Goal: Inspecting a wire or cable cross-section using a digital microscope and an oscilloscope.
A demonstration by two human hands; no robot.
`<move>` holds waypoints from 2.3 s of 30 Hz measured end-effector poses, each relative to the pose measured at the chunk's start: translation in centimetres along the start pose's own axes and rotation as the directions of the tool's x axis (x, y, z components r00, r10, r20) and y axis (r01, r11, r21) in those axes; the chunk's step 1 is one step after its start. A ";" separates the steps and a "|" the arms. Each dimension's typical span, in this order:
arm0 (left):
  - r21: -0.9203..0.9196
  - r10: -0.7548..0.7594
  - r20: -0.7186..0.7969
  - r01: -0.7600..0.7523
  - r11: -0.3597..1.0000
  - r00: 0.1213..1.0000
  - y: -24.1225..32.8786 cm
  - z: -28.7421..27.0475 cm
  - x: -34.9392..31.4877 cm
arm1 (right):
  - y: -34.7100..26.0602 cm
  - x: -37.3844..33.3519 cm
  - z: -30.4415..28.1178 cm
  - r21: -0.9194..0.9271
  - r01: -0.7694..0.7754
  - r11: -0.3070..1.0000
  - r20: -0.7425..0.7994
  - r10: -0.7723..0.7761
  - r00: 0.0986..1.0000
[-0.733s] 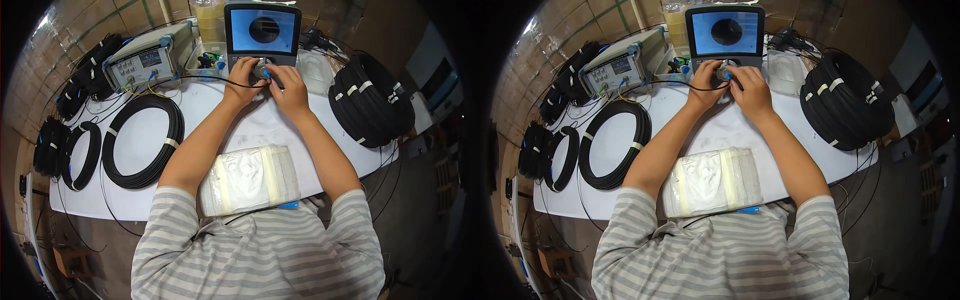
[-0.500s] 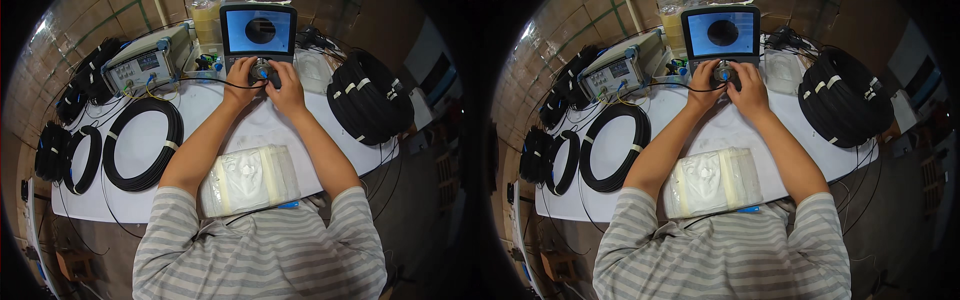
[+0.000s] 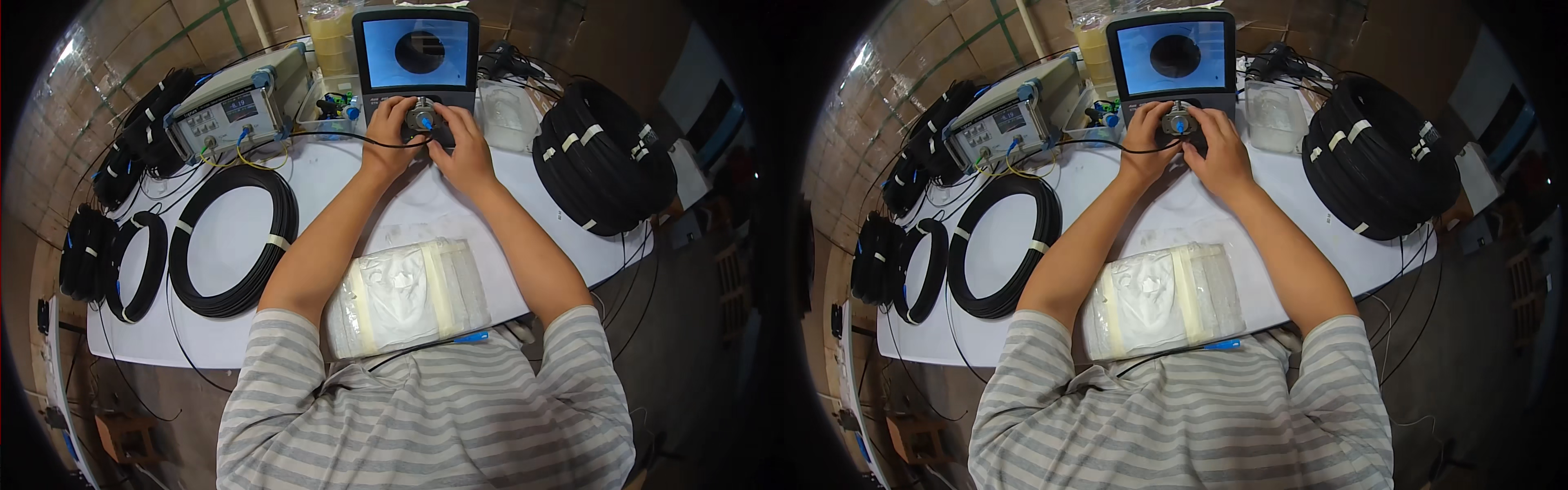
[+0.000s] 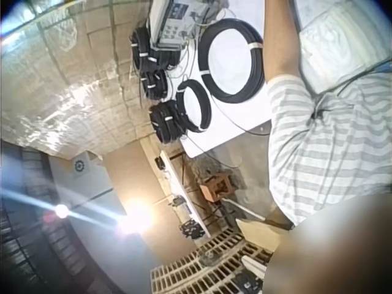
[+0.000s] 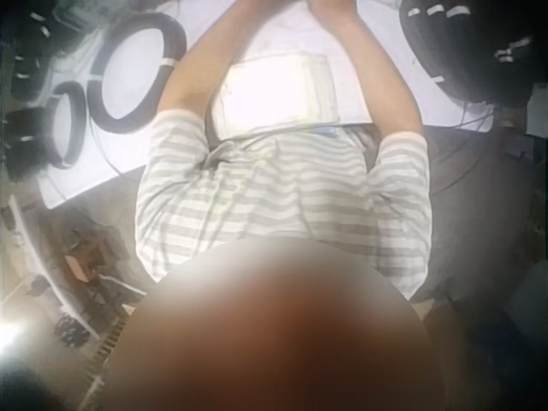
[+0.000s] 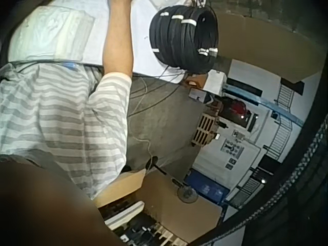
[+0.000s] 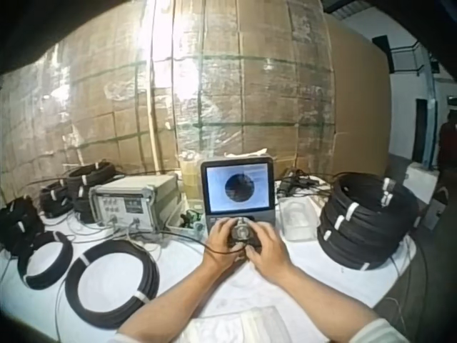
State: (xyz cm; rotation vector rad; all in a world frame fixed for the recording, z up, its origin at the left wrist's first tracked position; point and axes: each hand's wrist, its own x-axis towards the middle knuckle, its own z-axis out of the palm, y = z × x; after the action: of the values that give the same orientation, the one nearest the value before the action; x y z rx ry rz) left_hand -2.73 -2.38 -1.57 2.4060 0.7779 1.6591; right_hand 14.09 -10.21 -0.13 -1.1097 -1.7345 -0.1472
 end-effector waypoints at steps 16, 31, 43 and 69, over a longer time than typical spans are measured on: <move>0.153 0.023 -0.036 -0.017 0.988 0.999 0.7 0.3 0.5 | 0.7 -0.6 1.2 0.184 -0.183 0.966 0.017 0.183 0.983; 0.176 0.001 -0.010 0.001 0.984 1.000 0.7 0.6 0.5 | 1.9 1.8 1.2 0.307 -0.284 0.908 -0.010 0.302 0.953; 0.166 0.001 -0.020 0.002 0.986 1.000 0.7 0.4 0.7 | 2.0 4.6 2.8 0.300 -0.314 0.901 -0.061 0.346 0.936; 0.134 -0.011 -0.033 0.016 0.991 0.999 0.7 0.7 0.5 | 2.7 3.8 1.9 0.408 -0.261 0.875 0.034 0.271 0.962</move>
State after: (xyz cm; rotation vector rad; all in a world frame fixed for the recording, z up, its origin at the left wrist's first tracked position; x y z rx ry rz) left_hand -1.72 -2.60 -1.22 2.4612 0.9374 1.6958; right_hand 14.54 -5.34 0.96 -1.0112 -1.4811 0.3608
